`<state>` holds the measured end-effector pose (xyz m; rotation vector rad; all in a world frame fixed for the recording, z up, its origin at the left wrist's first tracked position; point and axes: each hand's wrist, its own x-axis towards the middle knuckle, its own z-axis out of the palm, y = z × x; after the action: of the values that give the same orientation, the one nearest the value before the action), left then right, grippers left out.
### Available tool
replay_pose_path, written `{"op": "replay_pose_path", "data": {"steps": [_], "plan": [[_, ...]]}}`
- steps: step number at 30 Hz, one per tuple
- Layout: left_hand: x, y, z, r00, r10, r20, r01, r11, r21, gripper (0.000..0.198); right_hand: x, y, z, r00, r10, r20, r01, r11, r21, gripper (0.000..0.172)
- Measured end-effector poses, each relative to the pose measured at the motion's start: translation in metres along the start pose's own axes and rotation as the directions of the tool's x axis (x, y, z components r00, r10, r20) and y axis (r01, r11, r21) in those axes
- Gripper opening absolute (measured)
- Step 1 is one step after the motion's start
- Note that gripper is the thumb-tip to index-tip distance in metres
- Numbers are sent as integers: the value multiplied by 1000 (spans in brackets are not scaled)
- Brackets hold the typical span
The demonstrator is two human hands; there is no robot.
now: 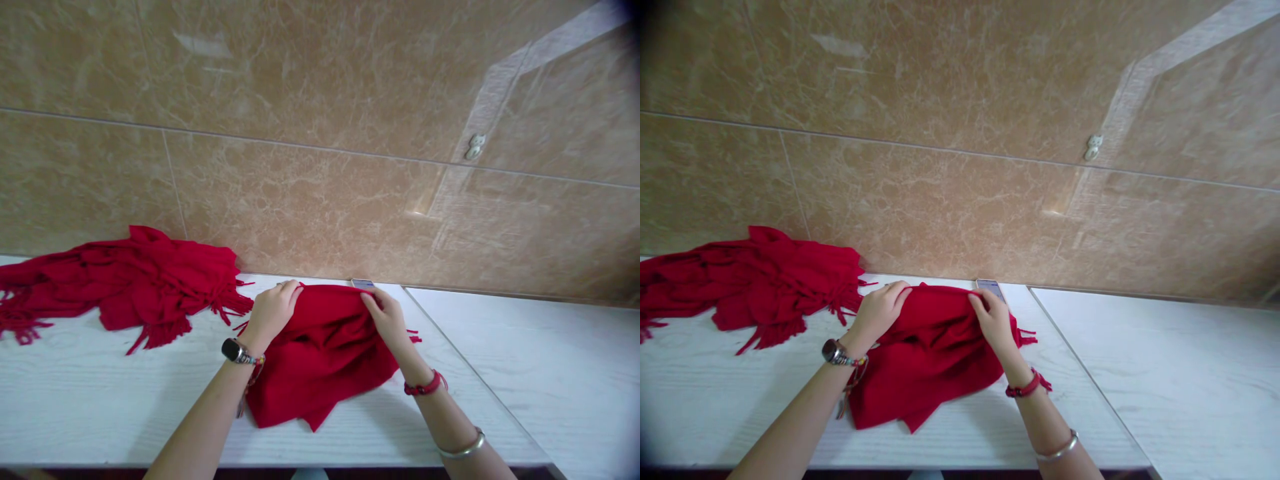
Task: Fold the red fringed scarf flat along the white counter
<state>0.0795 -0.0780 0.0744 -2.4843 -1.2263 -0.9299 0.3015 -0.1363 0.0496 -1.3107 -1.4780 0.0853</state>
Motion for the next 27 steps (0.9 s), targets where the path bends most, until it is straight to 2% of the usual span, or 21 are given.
{"op": "replay_pose_path", "data": {"steps": [2,3,5,7,9,10,12,14,16,18,20,22,24,26,27], "plan": [[1,-3,1,999,-28,-42,27,1000,-12,20,4,5,-4,992,72,-104,-69,997,29,22],[2,-3,2,998,-28,-53,26,999,-34,19,4,6,-5,989,50,-139,-51,999,-2,21],[1,0,5,999,2,-53,-7,996,-89,18,1,2,-3,982,-98,-160,76,988,-136,21],[-2,6,7,996,79,-31,-82,987,-135,18,-4,-7,2,947,-315,-66,289,923,-255,29],[-5,13,7,982,188,-5,-186,969,-161,18,-11,-16,8,884,-456,102,466,844,-267,39],[-7,16,7,969,248,4,-243,955,-170,18,-13,-20,11,859,-481,176,512,822,-250,45],[-9,20,6,937,350,11,-342,922,-180,18,-17,-25,15,841,-467,274,526,824,-210,55],[-10,20,4,919,395,13,-387,907,-168,18,-17,-25,16,848,-425,317,489,858,-159,44],[-8,18,2,927,374,24,-367,919,-142,16,-14,-22,14,890,-349,294,392,914,-101,24],[-6,13,0,949,313,30,-306,942,-136,12,-10,-16,9,964,-198,177,210,976,-50,17],[-3,7,0,973,231,20,-226,962,-152,13,-5,-8,4,1000,-13,9,13,999,36,18],[-2,4,0,989,147,1,-144,975,-171,18,-1,2,0,981,136,-137,-114,981,155,19],[-1,4,1,995,101,-2,-99,974,-205,23,2,10,-2,946,233,-225,-175,953,248,22],[-2,7,3,991,131,26,-120,961,-250,22,3,13,-2,936,233,-265,-171,957,236,30],[-3,9,5,984,167,56,-147,953,-266,26,2,12,-2,947,176,-269,-131,975,179,35]]}}
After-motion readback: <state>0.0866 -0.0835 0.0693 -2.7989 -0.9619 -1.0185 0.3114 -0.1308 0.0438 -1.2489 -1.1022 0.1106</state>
